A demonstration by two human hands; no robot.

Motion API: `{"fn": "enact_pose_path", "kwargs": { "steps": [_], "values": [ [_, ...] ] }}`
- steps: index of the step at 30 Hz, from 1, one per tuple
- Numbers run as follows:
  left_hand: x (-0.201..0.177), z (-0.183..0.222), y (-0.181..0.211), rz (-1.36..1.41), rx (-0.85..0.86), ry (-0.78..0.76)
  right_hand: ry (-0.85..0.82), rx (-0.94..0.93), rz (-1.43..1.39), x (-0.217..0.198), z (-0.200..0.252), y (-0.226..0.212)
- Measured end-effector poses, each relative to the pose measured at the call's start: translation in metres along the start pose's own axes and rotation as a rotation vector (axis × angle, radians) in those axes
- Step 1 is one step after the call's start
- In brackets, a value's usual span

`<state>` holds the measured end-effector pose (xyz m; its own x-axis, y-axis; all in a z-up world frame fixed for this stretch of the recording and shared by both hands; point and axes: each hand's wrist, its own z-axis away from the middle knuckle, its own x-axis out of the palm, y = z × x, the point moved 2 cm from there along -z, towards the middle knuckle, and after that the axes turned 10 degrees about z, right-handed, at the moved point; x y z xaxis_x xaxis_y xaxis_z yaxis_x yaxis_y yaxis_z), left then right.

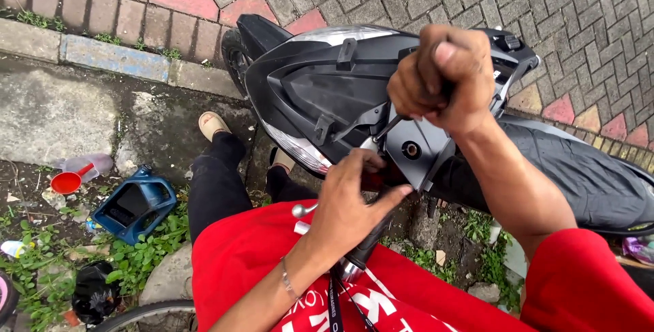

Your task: Securing the front plastic panel of a motorcycle using a screwdriver

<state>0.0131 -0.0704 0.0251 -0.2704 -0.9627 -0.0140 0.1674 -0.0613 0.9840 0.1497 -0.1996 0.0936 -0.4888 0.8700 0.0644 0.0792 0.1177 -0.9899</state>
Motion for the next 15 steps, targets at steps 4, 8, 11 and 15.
{"fn": "enact_pose_path", "kwargs": {
  "steps": [4, 8, 11, 15],
  "values": [
    [-0.025, 0.006, -0.021, -0.267, 0.014, 0.032, 0.087, 0.064, 0.006, -0.004, -0.008, -0.003],
    [-0.01, 0.005, -0.037, -0.61, 0.03, -0.115, 0.202, 0.028, 0.166, 0.0, -0.002, -0.007],
    [-0.007, 0.003, -0.039, -0.62, 0.02, -0.125, 0.203, 0.021, 0.247, 0.002, 0.005, -0.01],
    [-0.005, 0.003, -0.036, -0.627, 0.033, -0.111, 0.099, -0.056, 0.26, 0.013, 0.009, -0.016]
  ]
}}
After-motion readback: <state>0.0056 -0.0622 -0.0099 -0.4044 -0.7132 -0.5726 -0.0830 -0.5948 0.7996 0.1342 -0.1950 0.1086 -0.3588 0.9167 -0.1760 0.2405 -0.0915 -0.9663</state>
